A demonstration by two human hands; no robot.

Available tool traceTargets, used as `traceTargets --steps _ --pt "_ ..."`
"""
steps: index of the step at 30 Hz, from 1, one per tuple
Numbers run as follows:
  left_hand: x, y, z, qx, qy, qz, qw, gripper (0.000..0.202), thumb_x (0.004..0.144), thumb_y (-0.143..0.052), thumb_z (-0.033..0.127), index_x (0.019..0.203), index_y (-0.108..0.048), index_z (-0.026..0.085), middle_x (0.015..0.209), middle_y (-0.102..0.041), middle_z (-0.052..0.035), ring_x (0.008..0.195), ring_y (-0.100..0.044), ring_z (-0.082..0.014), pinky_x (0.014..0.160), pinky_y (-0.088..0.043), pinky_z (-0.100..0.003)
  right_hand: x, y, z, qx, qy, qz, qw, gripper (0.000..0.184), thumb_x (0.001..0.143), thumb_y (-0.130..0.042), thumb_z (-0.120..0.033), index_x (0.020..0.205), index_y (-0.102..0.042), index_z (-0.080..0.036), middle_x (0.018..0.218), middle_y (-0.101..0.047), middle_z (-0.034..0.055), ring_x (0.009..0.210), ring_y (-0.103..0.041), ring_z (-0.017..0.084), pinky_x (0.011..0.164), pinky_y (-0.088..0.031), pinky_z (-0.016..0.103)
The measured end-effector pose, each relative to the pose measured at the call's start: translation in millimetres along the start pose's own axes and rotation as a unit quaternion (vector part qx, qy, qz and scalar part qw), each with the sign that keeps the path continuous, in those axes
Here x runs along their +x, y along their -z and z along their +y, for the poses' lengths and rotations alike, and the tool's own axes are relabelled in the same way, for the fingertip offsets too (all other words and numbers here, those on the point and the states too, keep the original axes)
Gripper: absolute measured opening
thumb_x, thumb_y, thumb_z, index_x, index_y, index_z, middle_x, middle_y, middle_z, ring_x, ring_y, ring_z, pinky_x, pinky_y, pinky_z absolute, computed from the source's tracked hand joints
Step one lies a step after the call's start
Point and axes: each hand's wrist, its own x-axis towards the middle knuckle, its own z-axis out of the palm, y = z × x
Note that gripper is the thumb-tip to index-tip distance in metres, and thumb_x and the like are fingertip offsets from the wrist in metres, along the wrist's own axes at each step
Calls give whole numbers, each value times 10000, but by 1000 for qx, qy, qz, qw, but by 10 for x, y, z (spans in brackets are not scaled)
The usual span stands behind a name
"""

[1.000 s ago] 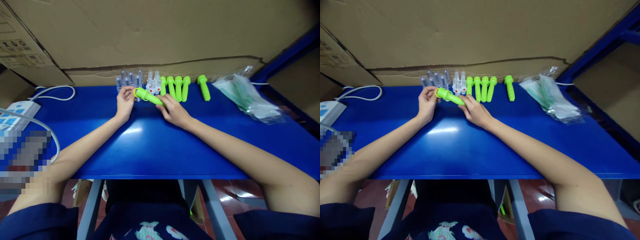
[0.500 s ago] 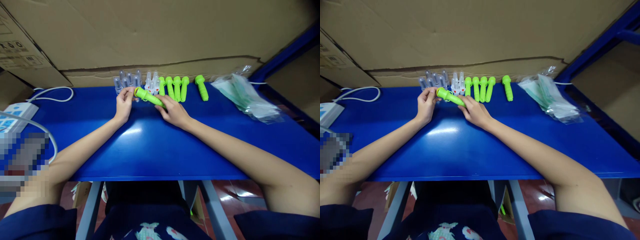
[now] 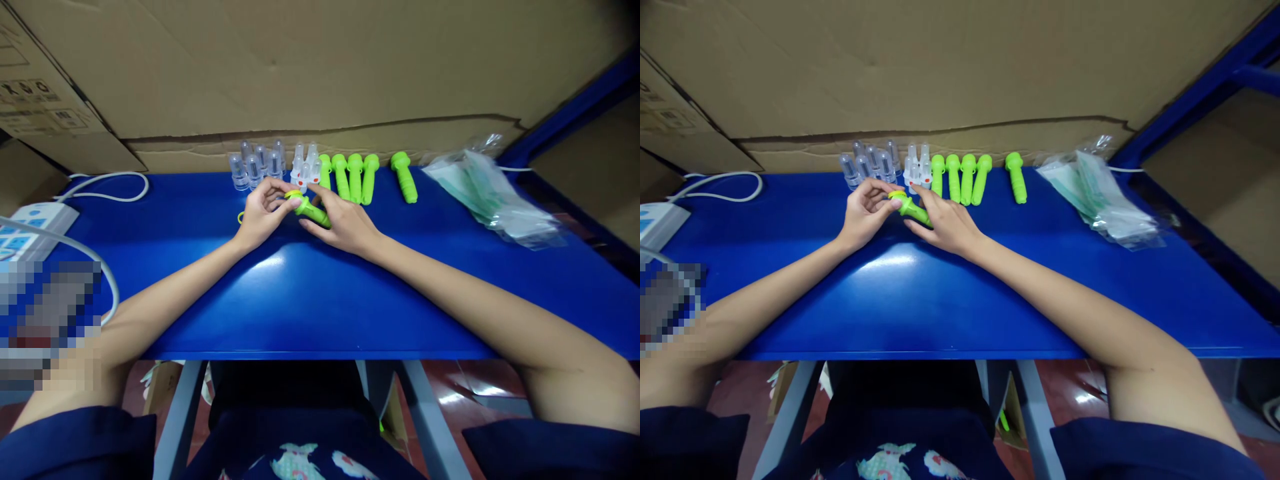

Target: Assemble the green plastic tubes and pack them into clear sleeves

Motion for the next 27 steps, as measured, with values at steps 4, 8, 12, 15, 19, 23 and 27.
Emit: traceTargets --steps 4,8,12,15,19,23,27 --pt "8 -13 -13 -14 -4 -18 1000 445 768 -837 496 919 -553 188 1052 -709 -67 1027 -714 -158 906 -590 -282 89 3 20 92 60 6 994 678 939 -592 -397 1536 -370 -163 1476 -530 204 1330 -549 342 1073 -492 542" --pt "13 -4 -49 17 -31 -2 999 434 766 -832 509 873 -563 186 1070 -663 -65 1050 -679 -163 883 -580 -278 129 6 25 133 93 -12 987 611 950 -553 -301 1537 -411 -207 1506 -527 155 1416 -479 317 1173 -388 574" --pt "29 22 -46 60 -52 9 997 449 759 -815 566 842 -599 180 1089 -615 -75 1060 -635 -174 853 -555 -278 107 47 -30 166 75 -10 983 558 956 -556 -323 1499 -489 -217 1497 -550 129 1400 -504 306 1168 -408 552" --pt "48 50 8 103 -66 -8 992 449 753 -810 588 844 -633 186 1053 -622 -74 1007 -616 -175 789 -518 -272 67 72 -53 206 27 -11 978 555 945 -578 -353 1477 -516 -207 1466 -577 132 1293 -592 307 1075 -507 509" --pt "75 101 77 146 -82 -51 985 425 770 -803 580 859 -658 191 964 -663 -66 951 -614 -180 772 -476 -293 35 89 -29 258 -7 -34 966 588 931 -598 -373 1483 -499 -196 1435 -597 131 979 -703 241 888 -595 436" --pt "99 160 90 138 -66 -96 984 430 782 -789 585 870 -653 187 968 -694 -73 924 -638 -180 774 -472 -298 46 107 -12 256 19 -39 966 577 933 -607 -416 1464 -515 -208 1479 -555 129 1212 -623 284 966 -561 434" --pt "119 199 109 148 -49 -115 981 447 761 -804 587 863 -640 183 921 -691 -57 855 -621 -164 767 -463 -283 57 118 -33 274 27 -46 960 555 931 -619 -432 1438 -520 -230 1474 -538 127 1316 -547 298 972 -561 427"
